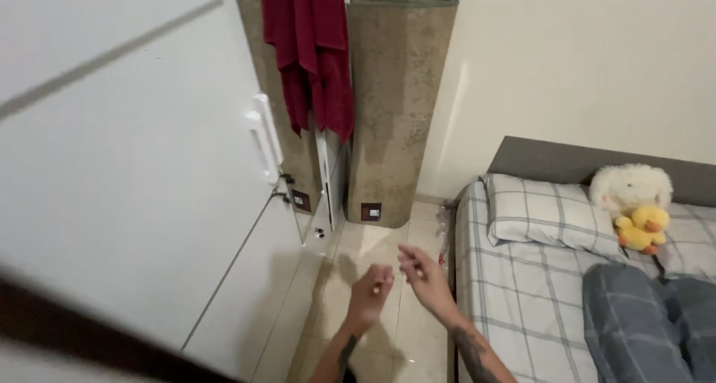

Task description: Tidying up a bedroom, including moving a scale, laying out a rug, and organizing cleaning tools.

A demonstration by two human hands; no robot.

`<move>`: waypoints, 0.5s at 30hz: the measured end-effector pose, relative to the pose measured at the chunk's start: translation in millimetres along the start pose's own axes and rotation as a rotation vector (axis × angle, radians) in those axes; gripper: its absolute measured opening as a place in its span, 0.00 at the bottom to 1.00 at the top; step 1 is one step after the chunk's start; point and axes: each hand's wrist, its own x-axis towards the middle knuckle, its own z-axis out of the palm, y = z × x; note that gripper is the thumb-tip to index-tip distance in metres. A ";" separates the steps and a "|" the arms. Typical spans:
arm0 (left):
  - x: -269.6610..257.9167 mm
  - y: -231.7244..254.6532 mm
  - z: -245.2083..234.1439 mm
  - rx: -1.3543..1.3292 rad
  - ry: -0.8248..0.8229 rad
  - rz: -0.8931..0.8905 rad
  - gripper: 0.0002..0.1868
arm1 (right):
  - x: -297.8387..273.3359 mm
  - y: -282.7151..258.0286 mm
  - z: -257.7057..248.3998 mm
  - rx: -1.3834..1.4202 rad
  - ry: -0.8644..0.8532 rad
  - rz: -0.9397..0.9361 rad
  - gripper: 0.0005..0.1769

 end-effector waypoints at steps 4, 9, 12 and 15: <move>128.1 -8.9 -6.3 -0.076 0.060 0.209 0.10 | 127.7 -13.6 -7.8 -0.075 0.061 -0.196 0.22; 307.1 -4.6 -15.6 -0.012 0.058 0.277 0.12 | 284.4 -43.6 -40.4 -0.014 0.104 -0.196 0.21; 398.5 -1.3 -15.9 0.020 -0.006 0.300 0.11 | 359.2 -63.4 -66.2 -0.033 0.121 -0.227 0.22; 488.9 16.9 -16.5 -0.027 -0.010 0.363 0.12 | 443.7 -73.2 -96.8 -0.086 0.145 -0.222 0.21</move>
